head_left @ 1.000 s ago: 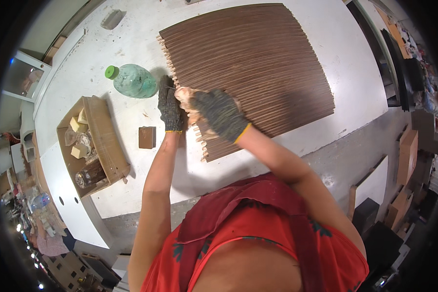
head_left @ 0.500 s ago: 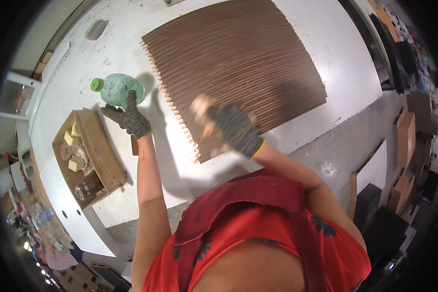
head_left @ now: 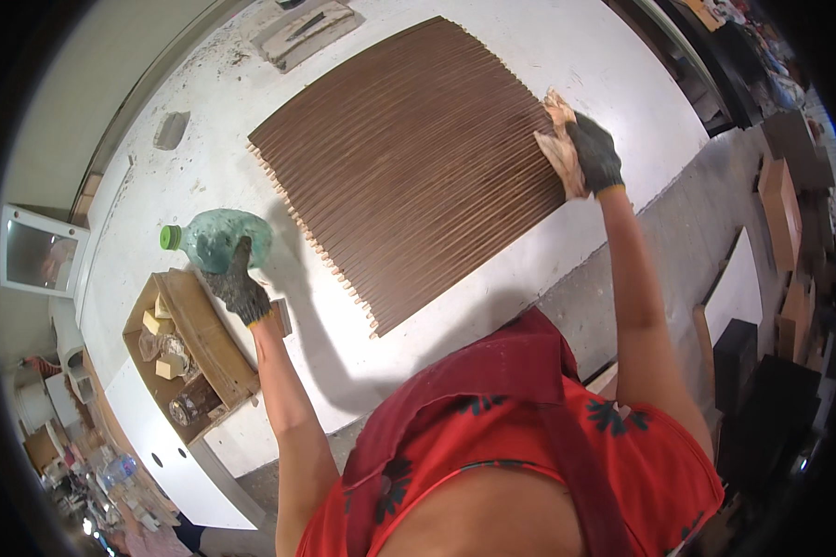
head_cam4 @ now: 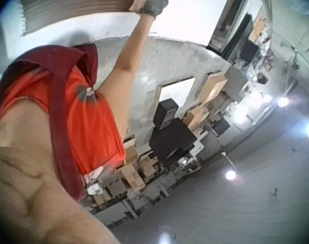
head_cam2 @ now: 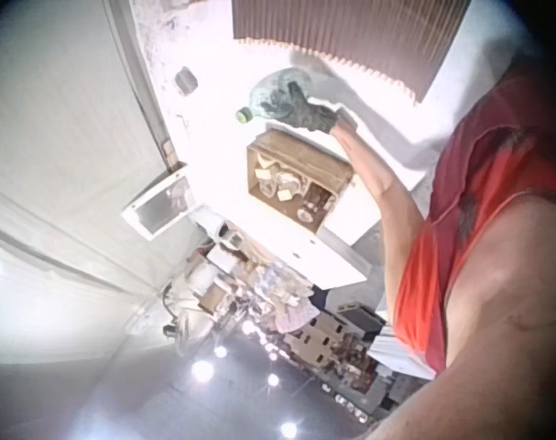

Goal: The person applies a liquid from a bottle onto a cloth and wipes it across the surface of a grooved wooden panel.

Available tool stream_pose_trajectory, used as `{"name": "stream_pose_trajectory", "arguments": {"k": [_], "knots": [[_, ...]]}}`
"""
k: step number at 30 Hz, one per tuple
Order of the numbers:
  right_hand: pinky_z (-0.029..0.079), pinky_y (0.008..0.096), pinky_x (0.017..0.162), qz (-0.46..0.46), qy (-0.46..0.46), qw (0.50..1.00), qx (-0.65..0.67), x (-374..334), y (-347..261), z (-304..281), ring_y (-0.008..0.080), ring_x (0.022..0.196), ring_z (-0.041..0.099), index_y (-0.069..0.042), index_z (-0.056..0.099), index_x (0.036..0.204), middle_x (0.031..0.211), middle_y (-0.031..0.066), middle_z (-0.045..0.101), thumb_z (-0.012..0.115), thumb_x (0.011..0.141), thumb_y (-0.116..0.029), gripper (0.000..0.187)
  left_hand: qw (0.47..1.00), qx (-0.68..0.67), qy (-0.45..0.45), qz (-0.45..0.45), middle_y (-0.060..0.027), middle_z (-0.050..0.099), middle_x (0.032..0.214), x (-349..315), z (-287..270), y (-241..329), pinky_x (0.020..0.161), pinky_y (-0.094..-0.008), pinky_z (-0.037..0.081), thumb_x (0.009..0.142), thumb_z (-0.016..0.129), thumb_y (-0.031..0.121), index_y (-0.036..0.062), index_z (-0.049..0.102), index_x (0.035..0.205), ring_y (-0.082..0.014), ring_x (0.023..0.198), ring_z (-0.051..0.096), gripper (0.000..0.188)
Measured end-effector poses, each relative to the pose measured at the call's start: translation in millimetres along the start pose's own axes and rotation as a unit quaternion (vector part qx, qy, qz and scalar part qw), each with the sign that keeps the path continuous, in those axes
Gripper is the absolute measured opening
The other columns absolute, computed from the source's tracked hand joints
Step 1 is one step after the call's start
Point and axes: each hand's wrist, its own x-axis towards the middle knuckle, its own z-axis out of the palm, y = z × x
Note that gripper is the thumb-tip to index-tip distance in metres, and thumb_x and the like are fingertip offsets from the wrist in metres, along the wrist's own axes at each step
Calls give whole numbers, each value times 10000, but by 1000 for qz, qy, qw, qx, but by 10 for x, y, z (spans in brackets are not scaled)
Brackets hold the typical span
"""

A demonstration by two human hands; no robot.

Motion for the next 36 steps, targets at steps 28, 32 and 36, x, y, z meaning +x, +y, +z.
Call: {"name": "stream_pose_trajectory", "arguments": {"k": [28,32,36], "knots": [[423,363,1017,-5,-236,882,408,-1255,-217,1285,259,1220,509,-32,478,1342,1319,156,541,546,949,-322,493,675,-310,-343,-574,-121,638,1093,-2589,1258,956,810,-336,562,861,701,205,-18,515,1257,-221,946,653,490],[426,363,1014,-9,-236,886,398,-1235,-201,1232,266,1214,513,-39,489,1334,1313,157,545,538,951,-316,475,652,-321,-315,-611,-124,627,1113,-2630,1204,874,822,-341,565,894,669,203,-16,495,1279,-222,955,650,475],[429,363,1011,-14,-236,892,385,-1225,-173,1189,274,1208,518,-45,500,1325,1306,158,549,531,954,-309,457,635,-348,-283,-629,-118,629,1101,-2672,1238,875,808,-332,564,894,665,180,-16,499,1268,-216,939,650,453]]}}
